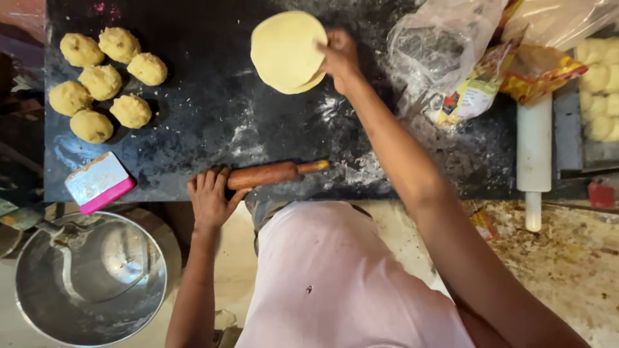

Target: The person takes balls of dough and flattens them by hand and with a rolling pin on a counter, placing the flattened dough pieces aside.

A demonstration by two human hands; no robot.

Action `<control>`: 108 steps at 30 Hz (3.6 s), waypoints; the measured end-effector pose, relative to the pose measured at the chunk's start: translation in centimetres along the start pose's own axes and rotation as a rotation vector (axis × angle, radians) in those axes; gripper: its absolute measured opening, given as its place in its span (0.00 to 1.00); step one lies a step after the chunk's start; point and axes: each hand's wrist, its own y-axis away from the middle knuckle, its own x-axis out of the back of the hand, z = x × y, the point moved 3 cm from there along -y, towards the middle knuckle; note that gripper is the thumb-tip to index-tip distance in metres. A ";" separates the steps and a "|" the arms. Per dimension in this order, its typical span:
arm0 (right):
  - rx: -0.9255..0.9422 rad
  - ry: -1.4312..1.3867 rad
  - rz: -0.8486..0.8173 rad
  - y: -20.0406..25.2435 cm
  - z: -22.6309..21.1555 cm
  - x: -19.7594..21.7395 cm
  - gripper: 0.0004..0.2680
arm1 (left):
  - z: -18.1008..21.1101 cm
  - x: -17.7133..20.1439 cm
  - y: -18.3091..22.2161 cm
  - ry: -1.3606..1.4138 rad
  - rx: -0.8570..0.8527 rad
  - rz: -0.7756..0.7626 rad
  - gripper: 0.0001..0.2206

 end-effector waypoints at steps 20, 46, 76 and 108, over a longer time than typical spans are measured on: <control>0.425 1.194 -0.395 -2.3 2.2 -5.0 0.25 | -4.7 0.9 -6.2 -0.094 0.130 -0.093 0.31; 0.543 0.983 -0.504 3.9 -2.3 -1.0 0.08 | 4.1 -9.9 -22.6 0.006 -0.238 -0.216 0.20; -0.276 0.317 -0.016 -1.5 8.5 2.1 0.09 | -8.5 -6.7 -19.7 0.271 0.272 0.106 0.22; 0.716 1.238 -0.375 18.0 -0.6 -4.6 0.22 | 2.4 -6.8 -14.7 0.147 -0.279 -0.229 0.24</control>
